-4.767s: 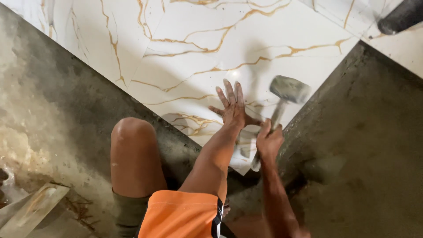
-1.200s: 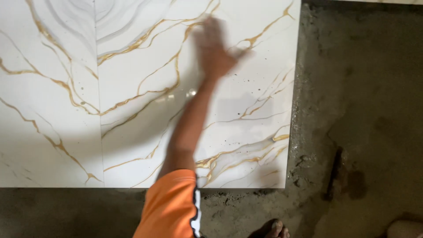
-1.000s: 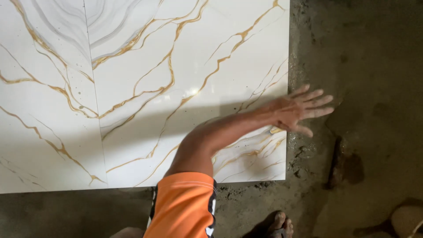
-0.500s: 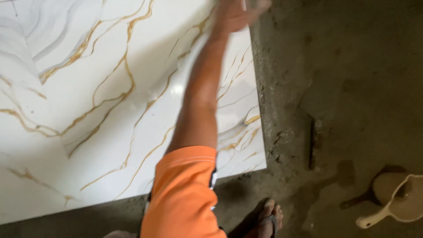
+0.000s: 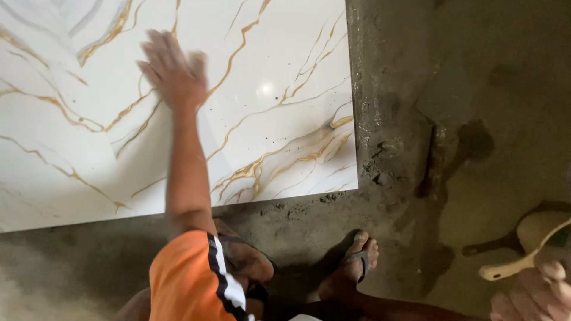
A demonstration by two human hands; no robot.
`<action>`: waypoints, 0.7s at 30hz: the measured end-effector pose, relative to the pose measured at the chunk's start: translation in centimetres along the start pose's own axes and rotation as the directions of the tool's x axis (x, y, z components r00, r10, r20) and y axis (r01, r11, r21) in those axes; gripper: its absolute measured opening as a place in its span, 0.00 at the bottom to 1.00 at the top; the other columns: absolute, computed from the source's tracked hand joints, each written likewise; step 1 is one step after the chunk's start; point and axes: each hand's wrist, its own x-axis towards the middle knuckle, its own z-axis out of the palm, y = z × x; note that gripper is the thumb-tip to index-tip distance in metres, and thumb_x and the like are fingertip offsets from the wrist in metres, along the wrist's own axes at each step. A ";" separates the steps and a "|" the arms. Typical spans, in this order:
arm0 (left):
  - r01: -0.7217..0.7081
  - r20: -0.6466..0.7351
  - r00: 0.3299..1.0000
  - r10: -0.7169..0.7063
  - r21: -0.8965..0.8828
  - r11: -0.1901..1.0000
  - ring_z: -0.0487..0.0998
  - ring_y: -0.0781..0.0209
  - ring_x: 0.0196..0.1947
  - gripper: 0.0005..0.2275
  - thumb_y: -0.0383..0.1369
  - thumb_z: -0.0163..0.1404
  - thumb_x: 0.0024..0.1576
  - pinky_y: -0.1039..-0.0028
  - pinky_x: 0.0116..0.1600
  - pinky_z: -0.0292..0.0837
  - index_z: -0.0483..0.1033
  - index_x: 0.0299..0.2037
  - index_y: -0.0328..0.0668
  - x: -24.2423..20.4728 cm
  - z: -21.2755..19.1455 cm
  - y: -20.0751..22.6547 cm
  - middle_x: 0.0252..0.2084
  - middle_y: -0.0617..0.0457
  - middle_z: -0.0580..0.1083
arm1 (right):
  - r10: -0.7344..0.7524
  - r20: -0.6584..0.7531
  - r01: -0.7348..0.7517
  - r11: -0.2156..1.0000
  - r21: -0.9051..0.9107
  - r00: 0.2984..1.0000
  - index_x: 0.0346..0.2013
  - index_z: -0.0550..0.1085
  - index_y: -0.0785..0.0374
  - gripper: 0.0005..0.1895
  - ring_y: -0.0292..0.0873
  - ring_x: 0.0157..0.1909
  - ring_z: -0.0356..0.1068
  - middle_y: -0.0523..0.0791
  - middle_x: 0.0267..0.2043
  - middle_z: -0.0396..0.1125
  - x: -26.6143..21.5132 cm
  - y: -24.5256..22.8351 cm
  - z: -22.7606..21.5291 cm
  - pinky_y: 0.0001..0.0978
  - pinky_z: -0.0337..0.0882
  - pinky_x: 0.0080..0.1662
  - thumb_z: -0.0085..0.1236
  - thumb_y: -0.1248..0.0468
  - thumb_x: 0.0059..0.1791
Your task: Leveling and setting floor tiles using a rubber mallet and hand pressure
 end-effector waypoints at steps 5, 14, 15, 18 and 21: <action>-0.244 0.153 0.955 0.254 -0.080 0.966 0.36 0.45 0.71 0.43 0.62 0.43 0.58 0.46 0.68 0.29 0.37 0.69 0.39 -9.0 -1.0 12.7 0.71 0.44 0.36 | -0.451 0.675 -0.252 0.689 0.679 0.584 0.51 0.70 0.65 0.14 0.33 0.13 0.57 0.32 0.15 0.50 -4.1 -19.0 -1.5 0.30 0.63 0.26 0.35 0.67 0.57; -0.756 -0.107 0.517 0.849 -0.523 0.394 0.42 0.51 0.72 0.39 0.56 0.47 0.55 0.61 0.75 0.38 0.41 0.70 0.46 -24.3 0.6 18.6 0.71 0.48 0.42 | -0.184 0.447 -0.061 0.875 0.481 0.876 0.25 0.67 0.54 0.01 0.27 0.11 0.44 0.32 0.14 0.50 -10.0 -29.1 6.7 0.20 0.48 0.22 0.47 0.64 0.40; -0.463 -0.237 0.778 0.582 -0.842 0.277 0.46 0.47 0.72 0.42 0.38 0.63 0.50 0.57 0.75 0.41 0.44 0.69 0.45 -22.3 1.7 16.4 0.71 0.45 0.46 | -0.179 0.422 -0.039 0.887 0.460 0.889 0.23 0.67 0.53 0.01 0.27 0.11 0.45 0.32 0.14 0.50 -9.9 -29.4 6.8 0.19 0.48 0.21 0.47 0.64 0.38; -0.066 -0.060 0.997 0.057 -0.144 0.987 0.36 0.38 0.71 0.40 0.58 0.45 0.58 0.47 0.71 0.25 0.44 0.67 0.31 -15.4 2.0 6.2 0.70 0.35 0.41 | -0.215 0.475 -0.071 0.855 0.514 0.853 0.23 0.68 0.54 0.02 0.27 0.12 0.47 0.33 0.14 0.53 -9.0 -29.9 6.3 0.19 0.49 0.21 0.48 0.65 0.40; 0.135 -0.074 0.989 -0.129 0.080 0.988 0.40 0.36 0.71 0.44 0.66 0.26 0.55 0.47 0.71 0.34 0.40 0.68 0.31 -20.6 3.2 9.3 0.70 0.34 0.38 | -0.222 0.477 -0.112 0.810 0.576 0.851 0.22 0.69 0.55 0.02 0.28 0.12 0.49 0.34 0.15 0.54 -8.2 -30.2 6.4 0.22 0.51 0.22 0.48 0.66 0.39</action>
